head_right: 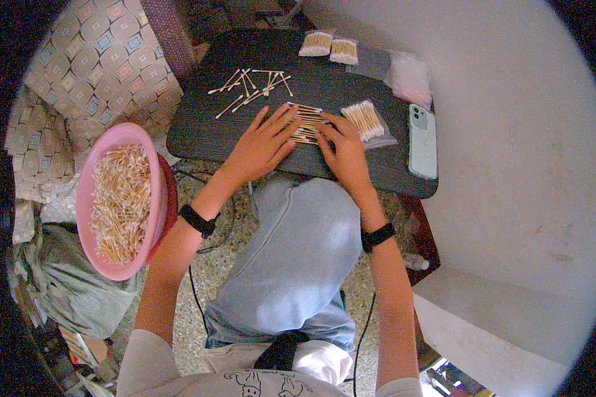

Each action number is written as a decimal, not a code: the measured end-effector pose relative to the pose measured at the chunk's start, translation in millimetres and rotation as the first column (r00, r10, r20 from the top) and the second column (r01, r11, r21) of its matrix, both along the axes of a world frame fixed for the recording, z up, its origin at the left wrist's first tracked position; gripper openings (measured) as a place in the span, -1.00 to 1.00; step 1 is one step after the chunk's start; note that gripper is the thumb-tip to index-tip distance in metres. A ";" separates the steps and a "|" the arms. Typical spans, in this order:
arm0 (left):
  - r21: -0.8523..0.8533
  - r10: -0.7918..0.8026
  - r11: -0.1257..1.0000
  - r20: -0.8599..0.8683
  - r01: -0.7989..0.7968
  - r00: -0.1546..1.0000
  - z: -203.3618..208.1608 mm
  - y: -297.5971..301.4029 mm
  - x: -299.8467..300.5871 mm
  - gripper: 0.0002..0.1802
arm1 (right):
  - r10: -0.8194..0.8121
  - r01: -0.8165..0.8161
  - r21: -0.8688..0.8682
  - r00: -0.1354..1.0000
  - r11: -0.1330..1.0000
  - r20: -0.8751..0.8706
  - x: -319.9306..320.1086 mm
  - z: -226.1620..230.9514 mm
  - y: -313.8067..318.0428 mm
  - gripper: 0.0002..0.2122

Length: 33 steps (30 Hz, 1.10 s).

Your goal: Sorting cotton swabs from a bowl, aligning them, and placing them into plastic zip bags.

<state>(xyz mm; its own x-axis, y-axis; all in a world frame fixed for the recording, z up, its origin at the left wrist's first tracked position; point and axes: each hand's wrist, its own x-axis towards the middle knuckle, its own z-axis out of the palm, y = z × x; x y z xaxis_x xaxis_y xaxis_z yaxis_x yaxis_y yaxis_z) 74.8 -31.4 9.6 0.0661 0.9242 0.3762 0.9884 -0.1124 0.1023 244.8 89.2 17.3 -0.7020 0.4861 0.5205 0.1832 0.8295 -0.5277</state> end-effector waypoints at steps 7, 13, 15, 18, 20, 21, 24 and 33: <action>0.003 -0.010 1.000 0.012 0.010 1.000 -4.2 -0.7 -0.2 -0.49 | 0.007 -0.008 0.062 1.000 0.998 0.005 -0.9 -2.2 -1.2 -0.84; 0.015 -0.037 0.999 0.098 0.035 0.995 -6.4 -0.3 -0.2 -0.50 | 0.014 -0.015 0.075 1.000 0.997 0.012 -1.2 -1.5 -2.0 -0.85; 0.027 -0.046 0.999 0.116 0.043 0.992 -5.9 -0.4 -0.2 -0.49 | -0.023 0.022 0.062 1.000 0.998 0.002 -2.0 -0.6 -3.8 -0.85; 0.084 -0.061 0.995 0.128 0.051 0.990 -5.1 0.5 0.8 -0.51 | -0.099 0.100 0.070 0.995 0.993 -0.013 -2.9 -0.9 -5.2 -0.85; 0.109 -0.068 0.993 0.131 0.054 0.989 -5.4 0.5 -0.1 -0.51 | -0.095 0.093 0.048 0.995 0.994 0.024 -1.2 -0.1 -4.7 -0.84; 0.111 -0.073 0.992 0.133 0.058 0.989 -6.0 1.2 -0.5 -0.51 | -0.093 0.092 0.052 0.996 0.994 0.017 -1.4 0.0 -4.8 -0.84; 0.107 -0.075 0.992 0.143 0.060 0.987 -7.5 1.2 -0.9 -0.50 | -0.089 0.088 0.058 0.996 0.994 0.011 -2.5 0.3 -5.2 -0.85; 0.092 -0.062 0.995 0.160 0.047 0.985 -4.9 1.1 1.1 -0.47 | -0.050 0.049 0.034 0.998 0.998 0.026 -3.9 2.7 -3.2 -0.88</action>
<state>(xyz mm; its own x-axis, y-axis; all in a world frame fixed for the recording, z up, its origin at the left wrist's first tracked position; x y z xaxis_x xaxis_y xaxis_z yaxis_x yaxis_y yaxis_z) 75.9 -30.3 4.7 0.0465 0.8838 0.4655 0.9515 -0.1811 0.2488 240.8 86.1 20.1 -0.6916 0.5030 0.5183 0.2381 0.8363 -0.4939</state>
